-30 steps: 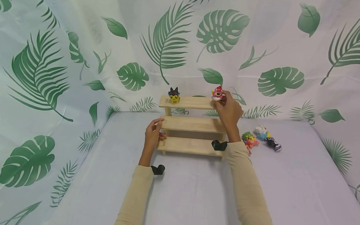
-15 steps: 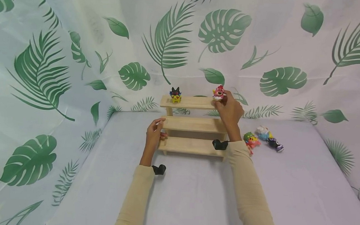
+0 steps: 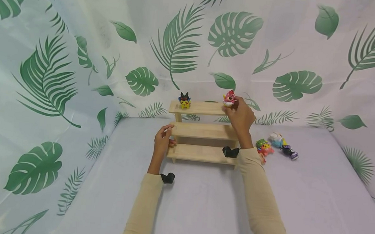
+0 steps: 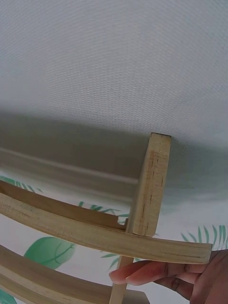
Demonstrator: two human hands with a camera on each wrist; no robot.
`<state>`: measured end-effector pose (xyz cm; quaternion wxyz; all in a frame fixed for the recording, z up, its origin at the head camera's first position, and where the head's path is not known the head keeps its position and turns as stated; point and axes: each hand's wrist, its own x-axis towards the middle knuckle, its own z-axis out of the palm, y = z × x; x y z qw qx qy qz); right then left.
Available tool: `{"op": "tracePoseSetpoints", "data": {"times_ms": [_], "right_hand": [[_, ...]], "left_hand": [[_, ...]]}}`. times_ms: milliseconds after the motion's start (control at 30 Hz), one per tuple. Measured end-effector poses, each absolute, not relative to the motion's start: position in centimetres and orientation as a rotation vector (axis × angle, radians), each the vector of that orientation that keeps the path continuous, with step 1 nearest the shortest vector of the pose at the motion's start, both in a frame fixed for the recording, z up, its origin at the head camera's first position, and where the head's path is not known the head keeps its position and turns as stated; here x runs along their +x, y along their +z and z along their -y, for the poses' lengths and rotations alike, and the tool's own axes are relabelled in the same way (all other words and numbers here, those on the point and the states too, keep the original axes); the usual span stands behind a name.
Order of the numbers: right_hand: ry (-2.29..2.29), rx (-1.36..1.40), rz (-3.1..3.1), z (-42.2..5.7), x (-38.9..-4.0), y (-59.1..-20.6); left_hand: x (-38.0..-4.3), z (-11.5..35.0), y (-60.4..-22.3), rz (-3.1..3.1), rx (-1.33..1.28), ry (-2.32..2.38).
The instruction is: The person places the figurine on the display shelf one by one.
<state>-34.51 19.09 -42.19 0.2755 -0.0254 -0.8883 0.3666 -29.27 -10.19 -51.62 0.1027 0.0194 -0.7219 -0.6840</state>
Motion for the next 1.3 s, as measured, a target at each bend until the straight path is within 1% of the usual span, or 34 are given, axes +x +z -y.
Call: {"op": "tracePoseSetpoints", "data": {"times_ms": [100,333,500,667,900,1300], "right_hand": [[0.970,-0.067,2.388,-19.1,-34.6,-42.1],[0.949,-0.079,2.397,-19.1,-34.6,-42.0],[0.947,-0.086,2.411,-19.1,-34.5,-41.9],[0.961,-0.086,2.415,-19.1,-34.4,-41.9],[0.927,-0.104,2.405,-19.1,-34.4,-42.2],[1.006,-0.062,2.389,-19.0,-34.0,-42.6]], "left_hand": [[-29.2,10.3,-51.2,2.134,0.036,-2.036],[-27.7,10.2,-48.4,2.167,-0.017,-2.038],[-27.2,10.1,-48.0,2.167,-0.018,-2.034],[-27.5,10.0,-48.3,2.164,-0.018,-2.042],[-29.2,10.1,-50.9,2.140,0.020,-2.060],[-29.3,10.0,-52.0,2.102,0.034,-1.989]]}}
